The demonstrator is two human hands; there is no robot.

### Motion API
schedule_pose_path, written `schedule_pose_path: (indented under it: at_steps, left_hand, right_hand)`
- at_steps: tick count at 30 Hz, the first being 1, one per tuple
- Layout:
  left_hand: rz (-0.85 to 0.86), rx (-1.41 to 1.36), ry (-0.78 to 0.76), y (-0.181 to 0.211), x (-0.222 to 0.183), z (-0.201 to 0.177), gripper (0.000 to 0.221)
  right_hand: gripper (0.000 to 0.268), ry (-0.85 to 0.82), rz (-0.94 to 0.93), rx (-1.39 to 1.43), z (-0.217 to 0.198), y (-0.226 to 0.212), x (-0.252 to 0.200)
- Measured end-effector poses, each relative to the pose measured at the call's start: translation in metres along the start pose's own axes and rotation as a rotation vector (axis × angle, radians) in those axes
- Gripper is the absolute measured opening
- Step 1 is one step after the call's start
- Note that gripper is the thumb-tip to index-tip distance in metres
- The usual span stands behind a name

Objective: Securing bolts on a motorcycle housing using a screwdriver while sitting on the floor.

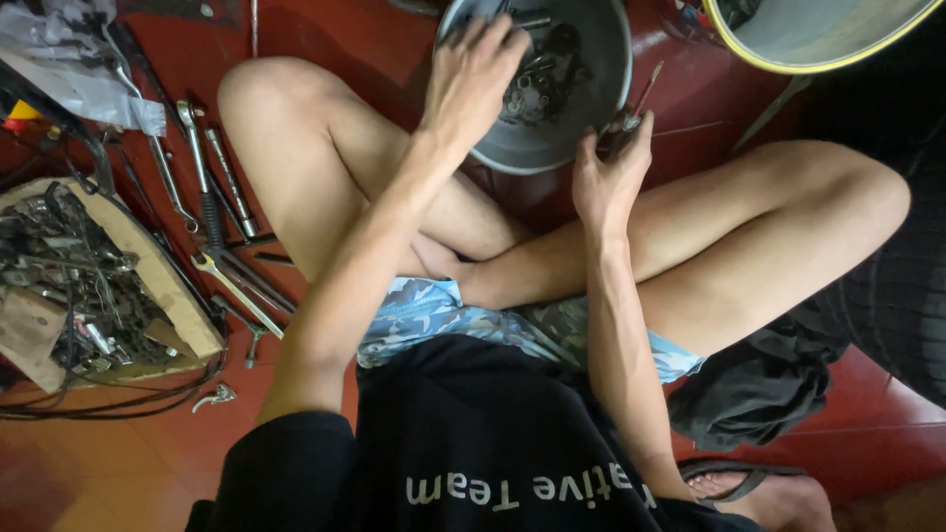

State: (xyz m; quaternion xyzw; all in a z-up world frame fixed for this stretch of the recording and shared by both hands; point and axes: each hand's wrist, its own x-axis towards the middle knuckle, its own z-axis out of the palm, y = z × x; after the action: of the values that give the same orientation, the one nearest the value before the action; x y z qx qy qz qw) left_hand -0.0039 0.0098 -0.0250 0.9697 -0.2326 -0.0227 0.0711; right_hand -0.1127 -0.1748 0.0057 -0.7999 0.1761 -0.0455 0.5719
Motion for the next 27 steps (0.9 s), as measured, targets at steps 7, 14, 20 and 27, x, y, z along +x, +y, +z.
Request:
schedule_pose_path:
  at_steps: [7, 14, 20, 27]
  left_hand:
    - [0.242, -0.147, -0.043, 0.022, -0.001, -0.002, 0.031]
    - [0.319, -0.083, 0.008, 0.032, 0.004, 0.013, 0.023]
    - [0.483, 0.008, -0.019, 0.034, 0.003, 0.015, 0.011]
    - [0.546, 0.126, -0.017, 0.038, 0.005, 0.012, 0.008]
  right_hand:
    - [0.035, -0.003, -0.023, -0.002, 0.000, 0.002, 0.000]
    - [0.022, -0.016, -0.014, 0.000, 0.000, -0.011, 0.002]
    - [0.025, -0.008, -0.033, -0.004, -0.001, -0.010, 0.003]
    - [0.032, 0.024, -0.067, -0.025, 0.001, 0.006, 0.001]
